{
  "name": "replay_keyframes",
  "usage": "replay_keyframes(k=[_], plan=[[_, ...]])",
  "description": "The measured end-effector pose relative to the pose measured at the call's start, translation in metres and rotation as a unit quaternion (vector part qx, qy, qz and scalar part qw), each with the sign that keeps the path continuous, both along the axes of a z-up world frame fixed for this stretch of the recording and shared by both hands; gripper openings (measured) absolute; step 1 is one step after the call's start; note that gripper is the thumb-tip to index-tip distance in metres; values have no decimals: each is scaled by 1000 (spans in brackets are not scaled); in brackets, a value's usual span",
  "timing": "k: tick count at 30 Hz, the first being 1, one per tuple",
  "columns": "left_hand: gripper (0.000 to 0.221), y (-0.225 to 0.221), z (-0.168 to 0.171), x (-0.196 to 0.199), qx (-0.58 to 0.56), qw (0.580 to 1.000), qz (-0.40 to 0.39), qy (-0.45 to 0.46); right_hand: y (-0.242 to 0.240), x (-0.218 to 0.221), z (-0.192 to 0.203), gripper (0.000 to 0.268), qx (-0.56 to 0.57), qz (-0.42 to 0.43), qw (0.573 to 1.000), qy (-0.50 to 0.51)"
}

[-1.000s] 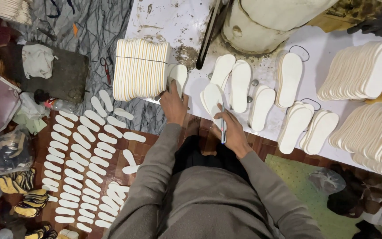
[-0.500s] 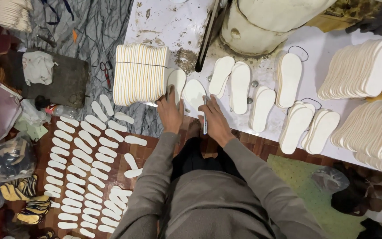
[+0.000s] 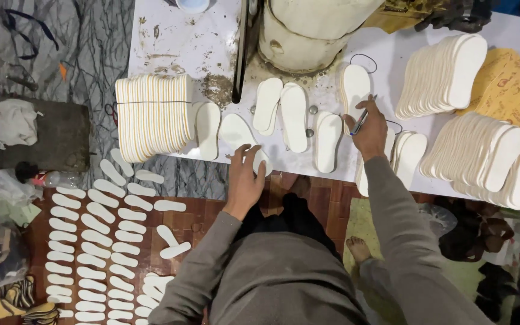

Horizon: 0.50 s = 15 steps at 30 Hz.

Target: The person is writing labels on shoe insoles using a marker and organizing them into stacks on a workbench.

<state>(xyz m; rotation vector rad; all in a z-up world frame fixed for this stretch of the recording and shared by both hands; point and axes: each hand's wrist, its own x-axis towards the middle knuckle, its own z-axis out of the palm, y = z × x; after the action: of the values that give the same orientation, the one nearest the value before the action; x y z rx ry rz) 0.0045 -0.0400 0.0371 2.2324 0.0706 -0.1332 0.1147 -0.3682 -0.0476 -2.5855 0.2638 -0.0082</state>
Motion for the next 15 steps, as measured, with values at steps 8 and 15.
replay_keyframes(k=[8, 15], plan=[[38, -37, 52, 25, -220, 973, 2, 66, 28, -19, 67, 26, 74, -60, 994, -45], [74, -52, 77, 54, -545, 826, 97, 108, 135, -95, 183, 22, 346, 73, 935, -23]])
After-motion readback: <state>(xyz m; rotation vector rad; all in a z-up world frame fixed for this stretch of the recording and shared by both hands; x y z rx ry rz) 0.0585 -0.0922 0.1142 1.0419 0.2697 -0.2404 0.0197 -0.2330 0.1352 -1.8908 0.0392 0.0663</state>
